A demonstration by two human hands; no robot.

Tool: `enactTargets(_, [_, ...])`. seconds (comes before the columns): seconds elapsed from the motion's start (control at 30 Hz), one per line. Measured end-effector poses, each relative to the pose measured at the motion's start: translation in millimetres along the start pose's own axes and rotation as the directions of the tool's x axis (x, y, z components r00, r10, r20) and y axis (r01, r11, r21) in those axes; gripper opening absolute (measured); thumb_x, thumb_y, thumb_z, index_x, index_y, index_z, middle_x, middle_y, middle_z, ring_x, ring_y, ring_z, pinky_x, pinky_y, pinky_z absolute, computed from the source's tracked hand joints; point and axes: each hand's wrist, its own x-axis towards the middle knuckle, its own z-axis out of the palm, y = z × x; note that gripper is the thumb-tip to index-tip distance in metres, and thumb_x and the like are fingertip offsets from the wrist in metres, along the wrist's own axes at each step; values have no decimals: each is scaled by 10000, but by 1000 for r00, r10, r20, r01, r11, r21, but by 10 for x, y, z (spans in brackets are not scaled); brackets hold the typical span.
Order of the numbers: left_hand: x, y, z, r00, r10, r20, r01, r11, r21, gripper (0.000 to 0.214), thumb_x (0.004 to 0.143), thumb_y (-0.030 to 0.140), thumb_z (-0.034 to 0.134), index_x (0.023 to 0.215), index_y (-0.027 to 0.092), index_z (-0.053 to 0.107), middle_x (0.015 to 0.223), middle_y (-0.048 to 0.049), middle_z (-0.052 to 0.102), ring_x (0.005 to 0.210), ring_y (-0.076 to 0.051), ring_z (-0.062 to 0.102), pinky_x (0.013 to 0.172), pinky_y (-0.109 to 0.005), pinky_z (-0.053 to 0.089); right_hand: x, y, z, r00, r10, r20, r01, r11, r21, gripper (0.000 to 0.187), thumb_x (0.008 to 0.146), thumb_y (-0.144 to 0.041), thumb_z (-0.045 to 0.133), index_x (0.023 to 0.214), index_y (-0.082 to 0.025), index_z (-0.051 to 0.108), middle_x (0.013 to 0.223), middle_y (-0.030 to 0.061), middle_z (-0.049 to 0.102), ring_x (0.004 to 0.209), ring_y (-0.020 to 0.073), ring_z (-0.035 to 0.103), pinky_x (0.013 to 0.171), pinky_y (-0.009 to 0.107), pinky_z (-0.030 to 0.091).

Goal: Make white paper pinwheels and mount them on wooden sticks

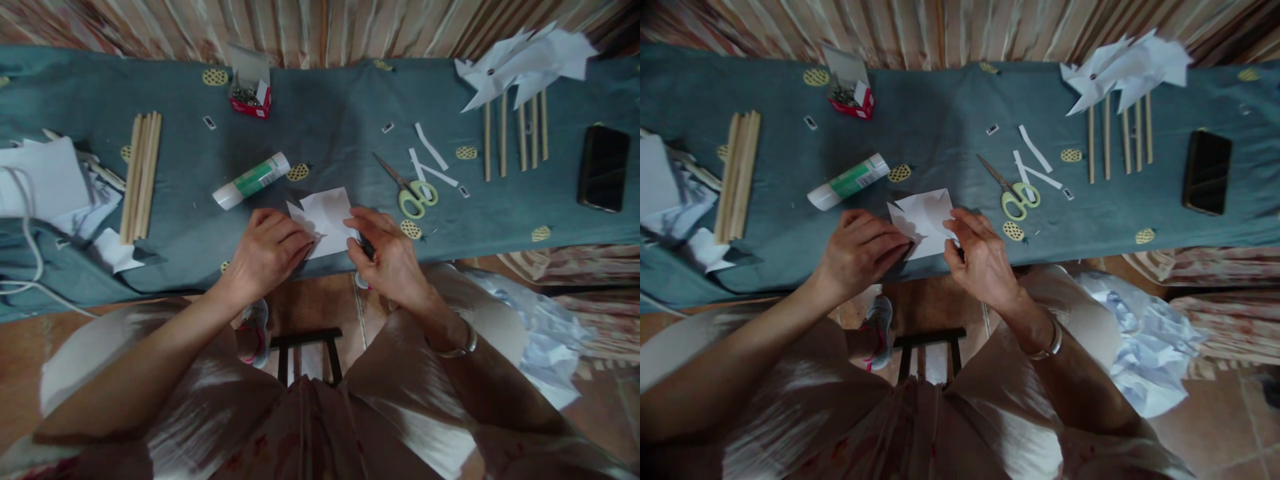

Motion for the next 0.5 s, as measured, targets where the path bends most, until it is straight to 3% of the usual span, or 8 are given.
enactTargets(0.17, [-34, -119, 4, 995, -101, -9, 100, 994, -51, 159, 949, 252, 564, 1084, 225, 645, 1049, -56, 727, 963, -216, 667, 812, -387, 491, 11, -7, -1, 999, -30, -24, 29, 999, -30, 253, 875, -186, 546, 1072, -154, 700, 1227, 140, 703, 1106, 287, 661, 992, 491, 535])
enactTargets(0.5, [-12, -127, 4, 997, -82, -2, 82, 995, -60, 163, 950, 252, 567, 1075, 213, 663, 1034, -66, 730, 932, -226, 657, 778, -397, 487, 14, -7, 17, 1000, -30, -10, 29, 999, -23, 246, 873, -187, 544, 1063, -175, 701, 1236, 129, 698, 1114, 290, 657, 1011, 523, 517])
